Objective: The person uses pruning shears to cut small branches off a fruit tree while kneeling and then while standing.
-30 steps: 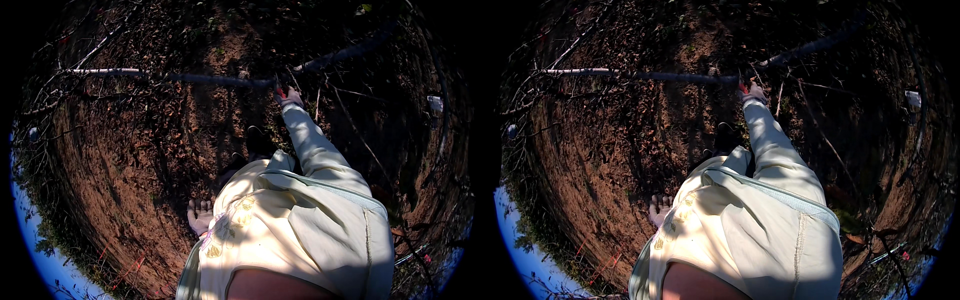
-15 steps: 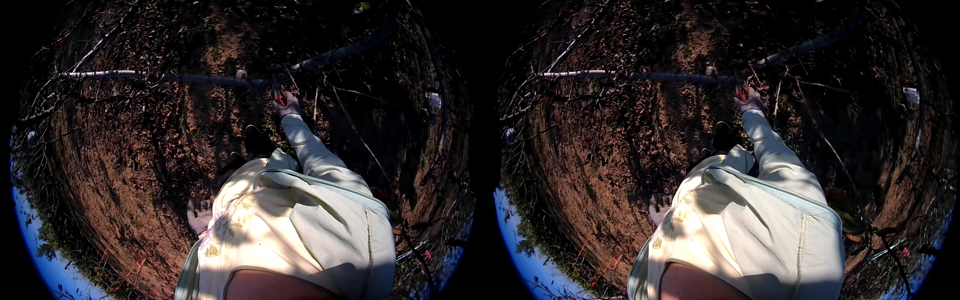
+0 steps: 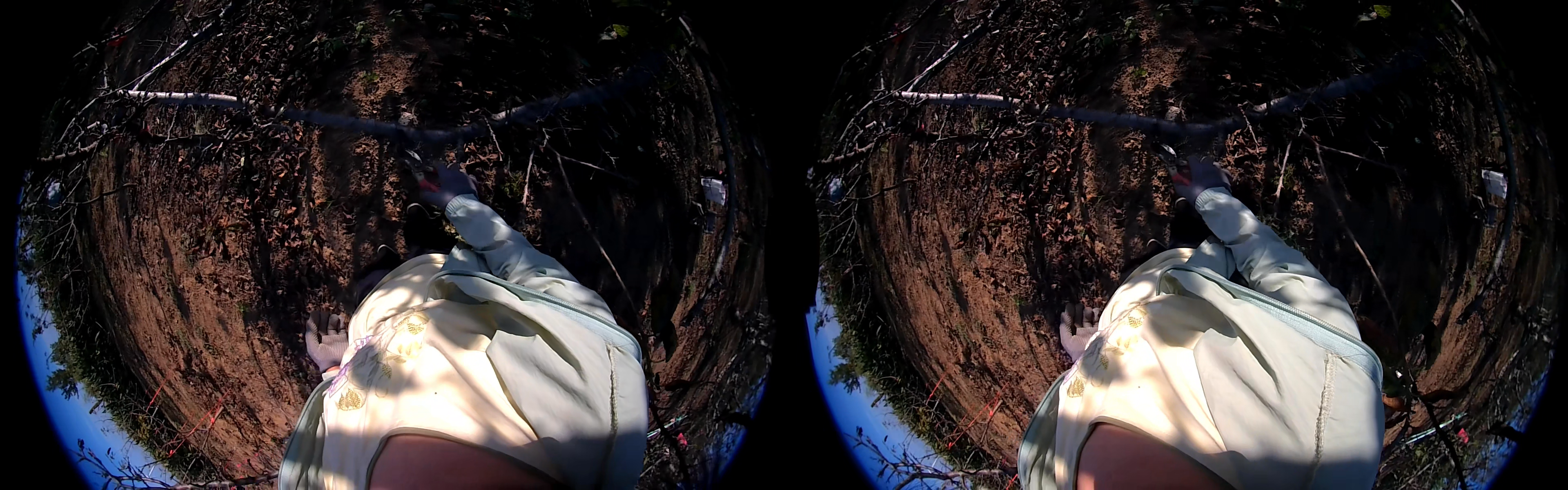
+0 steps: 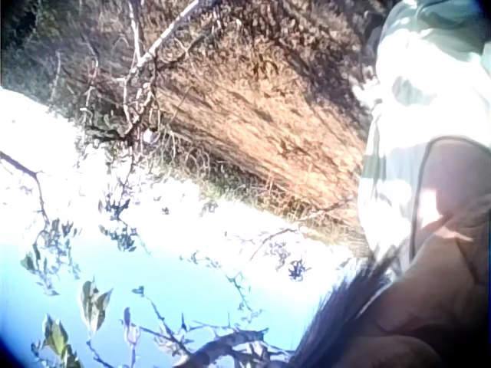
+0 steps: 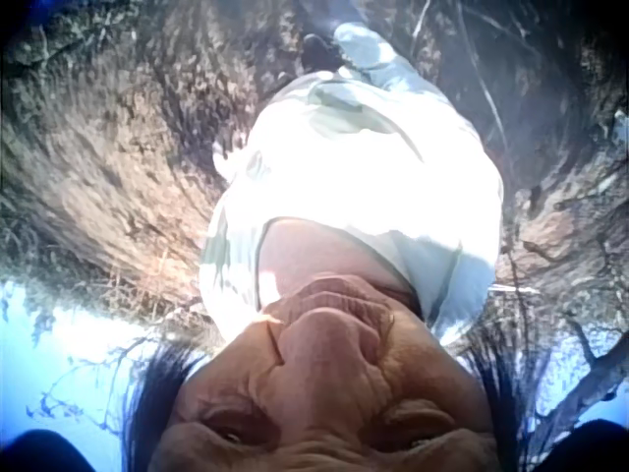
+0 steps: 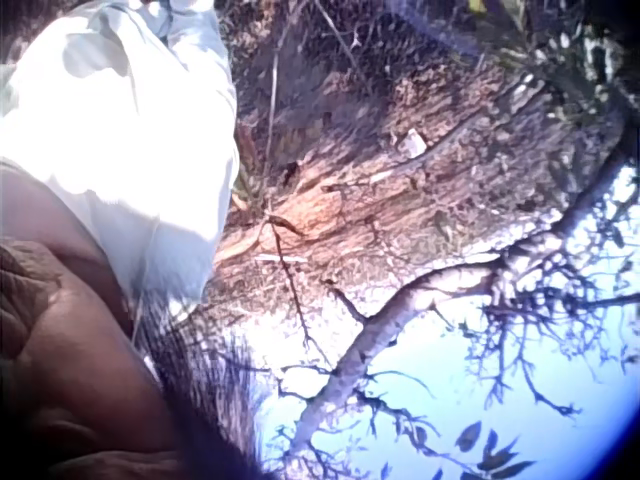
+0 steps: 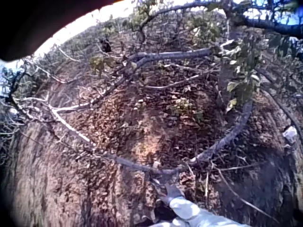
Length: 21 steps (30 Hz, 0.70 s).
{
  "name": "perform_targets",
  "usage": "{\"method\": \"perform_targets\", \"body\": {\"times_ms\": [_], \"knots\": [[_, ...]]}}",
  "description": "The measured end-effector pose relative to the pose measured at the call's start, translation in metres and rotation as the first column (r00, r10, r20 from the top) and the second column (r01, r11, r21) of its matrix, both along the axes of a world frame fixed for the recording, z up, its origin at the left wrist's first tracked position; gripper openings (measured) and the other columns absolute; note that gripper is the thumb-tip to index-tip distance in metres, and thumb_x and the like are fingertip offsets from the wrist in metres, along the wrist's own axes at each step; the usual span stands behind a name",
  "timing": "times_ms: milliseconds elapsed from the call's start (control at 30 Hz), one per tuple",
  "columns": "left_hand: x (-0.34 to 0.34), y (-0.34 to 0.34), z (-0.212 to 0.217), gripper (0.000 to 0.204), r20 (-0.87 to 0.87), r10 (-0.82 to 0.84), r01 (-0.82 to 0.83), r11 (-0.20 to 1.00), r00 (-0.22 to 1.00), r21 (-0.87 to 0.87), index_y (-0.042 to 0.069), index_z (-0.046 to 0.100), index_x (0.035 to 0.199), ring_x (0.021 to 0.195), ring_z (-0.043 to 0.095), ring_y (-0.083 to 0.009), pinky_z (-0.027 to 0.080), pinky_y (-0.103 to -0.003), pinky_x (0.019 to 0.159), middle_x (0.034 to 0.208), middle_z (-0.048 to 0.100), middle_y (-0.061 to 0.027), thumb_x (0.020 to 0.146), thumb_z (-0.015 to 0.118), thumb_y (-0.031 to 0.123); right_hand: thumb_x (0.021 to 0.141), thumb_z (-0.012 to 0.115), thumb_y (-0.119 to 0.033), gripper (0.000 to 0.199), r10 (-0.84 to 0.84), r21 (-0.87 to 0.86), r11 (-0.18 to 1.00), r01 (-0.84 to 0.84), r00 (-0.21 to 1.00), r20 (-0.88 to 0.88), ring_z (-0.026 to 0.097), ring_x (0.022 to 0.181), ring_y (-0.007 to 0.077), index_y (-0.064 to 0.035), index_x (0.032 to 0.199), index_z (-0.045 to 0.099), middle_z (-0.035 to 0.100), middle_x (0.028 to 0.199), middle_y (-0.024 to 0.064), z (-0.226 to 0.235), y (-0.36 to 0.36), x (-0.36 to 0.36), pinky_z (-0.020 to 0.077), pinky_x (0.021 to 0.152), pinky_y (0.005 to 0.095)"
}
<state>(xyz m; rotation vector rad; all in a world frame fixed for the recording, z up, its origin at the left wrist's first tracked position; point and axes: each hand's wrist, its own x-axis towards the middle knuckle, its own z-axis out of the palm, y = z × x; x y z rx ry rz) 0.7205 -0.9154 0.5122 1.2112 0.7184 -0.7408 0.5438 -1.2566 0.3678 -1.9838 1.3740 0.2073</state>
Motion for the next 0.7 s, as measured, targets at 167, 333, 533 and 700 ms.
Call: {"method": "perform_targets", "body": {"times_ms": [167, 333, 533, 700], "knots": [[-0.013, 0.006, 0.000, 0.027, 0.006, 0.072, -0.072, 0.995, 0.997, 0.070, 0.017, 0.063, 0.097, 0.081, 0.056, -0.0233, 0.048, -0.043, 0.082, 0.090, 0.059, -0.0052, 0.082, 0.065, 0.040, 0.065, 0.070, -0.062, 0.072, 0.180, -0.066, 0.975, -0.211, 0.931, -0.318, 0.059, 0.105, 0.0334, -0.0125, 0.115, 0.056, 0.058, 0.112, 0.0166, 0.000, 0.003, 0.020, 0.0459, 0.084, 0.0521], [-0.015, 0.006, -0.003, 0.031, -0.029, 0.206, -0.203, 0.976, 0.978, 0.083, 0.012, 0.064, 0.103, 0.081, 0.056, -0.0229, 0.048, -0.041, 0.085, 0.093, 0.062, -0.0037, 0.086, 0.063, 0.037, 0.077, 0.064, -0.051, 0.058, 0.239, 0.008, 0.966, -0.260, 0.876, -0.418, 0.055, 0.112, 0.0357, -0.0168, 0.122, 0.052, 0.053, 0.122, 0.0185, 0.014, 0.001, 0.023, 0.0434, 0.089, 0.0534], [0.001, 0.002, -0.013, 0.024, -0.049, 0.171, -0.172, 0.984, 0.984, -0.037, 0.011, 0.058, 0.090, 0.069, 0.047, -0.0162, 0.046, -0.035, 0.074, 0.079, 0.051, 0.0000, 0.092, 0.056, 0.035, 0.070, 0.065, -0.057, 0.072, 0.261, 0.169, 0.963, -0.212, 0.894, -0.364, 0.059, 0.110, 0.0381, -0.0082, 0.122, 0.055, 0.057, 0.124, 0.0239, -0.009, -0.009, 0.007, 0.0471, 0.093, 0.0446], [0.022, 0.031, -0.057, 0.031, -0.083, 0.228, -0.238, 0.961, 0.970, -0.140, 0.005, 0.061, 0.111, 0.083, 0.059, -0.0237, 0.051, -0.038, 0.076, 0.098, 0.063, -0.0098, 0.088, 0.062, 0.027, 0.061, 0.078, -0.033, 0.076, 0.151, 0.217, 0.966, -0.141, 0.988, -0.032, 0.058, 0.112, 0.0344, -0.0072, 0.128, 0.053, 0.060, 0.122, 0.0200, 0.045, -0.003, 0.027, 0.0465, 0.095, 0.0404]]}}
